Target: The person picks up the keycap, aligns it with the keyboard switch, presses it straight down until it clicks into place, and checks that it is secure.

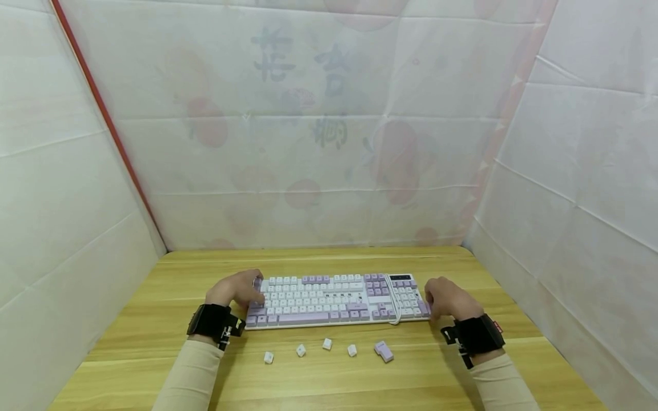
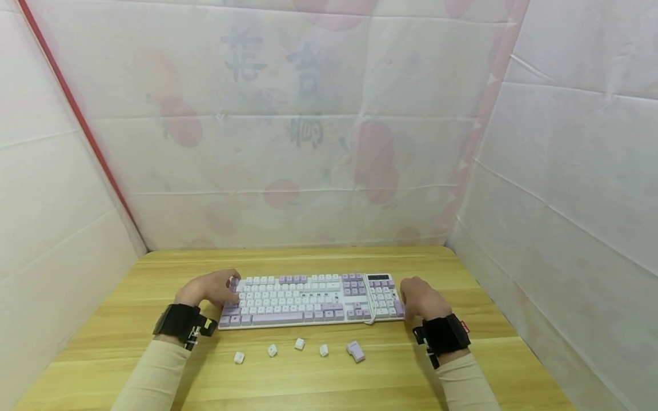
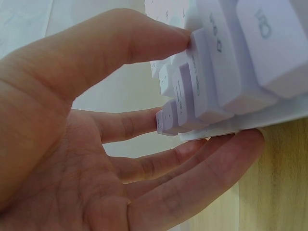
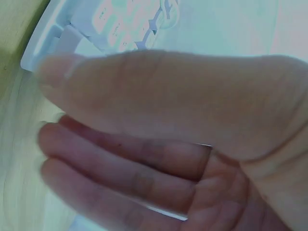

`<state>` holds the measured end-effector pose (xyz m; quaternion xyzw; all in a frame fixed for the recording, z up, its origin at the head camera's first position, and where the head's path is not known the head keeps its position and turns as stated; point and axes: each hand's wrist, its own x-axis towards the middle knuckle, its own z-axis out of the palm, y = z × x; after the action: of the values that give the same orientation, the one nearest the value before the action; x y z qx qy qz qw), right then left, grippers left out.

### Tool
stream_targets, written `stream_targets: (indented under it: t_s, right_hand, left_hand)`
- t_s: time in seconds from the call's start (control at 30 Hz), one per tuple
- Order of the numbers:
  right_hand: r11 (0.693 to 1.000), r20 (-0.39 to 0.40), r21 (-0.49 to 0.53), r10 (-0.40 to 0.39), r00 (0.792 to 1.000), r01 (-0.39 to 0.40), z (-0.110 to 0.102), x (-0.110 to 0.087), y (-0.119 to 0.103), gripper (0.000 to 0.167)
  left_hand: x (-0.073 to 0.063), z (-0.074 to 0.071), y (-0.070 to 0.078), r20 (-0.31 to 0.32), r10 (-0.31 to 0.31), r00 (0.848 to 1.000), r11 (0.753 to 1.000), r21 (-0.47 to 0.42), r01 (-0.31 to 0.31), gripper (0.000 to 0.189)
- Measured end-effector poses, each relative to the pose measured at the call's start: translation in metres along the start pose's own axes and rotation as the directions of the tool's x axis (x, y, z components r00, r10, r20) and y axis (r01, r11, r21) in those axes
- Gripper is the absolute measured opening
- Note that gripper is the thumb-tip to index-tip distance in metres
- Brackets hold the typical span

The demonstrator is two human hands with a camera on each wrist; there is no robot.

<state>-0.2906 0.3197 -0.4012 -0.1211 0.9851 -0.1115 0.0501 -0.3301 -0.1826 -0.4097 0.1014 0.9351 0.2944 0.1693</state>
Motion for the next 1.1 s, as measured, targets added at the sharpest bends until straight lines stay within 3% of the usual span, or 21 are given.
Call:
stream_targets:
  t_s: [0.17, 0.27, 0.73, 1.0, 1.1]
  right_hand:
    - [0.992, -0.086, -0.049, -0.120, 0.989, 0.116, 0.002, 0.005, 0.003, 0.025]
    - [0.987, -0.112, -0.074, -0.152, 0.982, 0.144, 0.001, 0.007, 0.003, 0.023]
    - [0.990, -0.086, -0.059, -0.130, 0.988, 0.125, -0.003, 0.009, -0.002, 0.028]
    - [0.979, -0.108, -0.076, -0.198, 0.974, 0.191, -0.007, 0.007, -0.006, 0.028]
    - [0.981, -0.108, -0.078, -0.183, 0.977, 0.176, -0.008, 0.008, -0.008, 0.028]
  left_hand:
    - [0.000, 0.000, 0.001, 0.000, -0.001, 1.000, 1.000, 0.004, 0.001, 0.070]
    - [0.000, 0.000, 0.001, 0.000, 0.001, 1.000, 1.000, 0.010, -0.001, 0.070]
    - [0.000, 0.001, 0.001, 0.009, -0.005, 1.000, 1.000, 0.018, 0.005, 0.071]
    - [-0.001, -0.001, 0.002, 0.000, -0.001, 1.000, 1.000, 0.031, 0.001, 0.070]
    - [-0.001, 0.000, 0.001, 0.002, -0.004, 1.000, 1.000, 0.027, 0.004, 0.070]
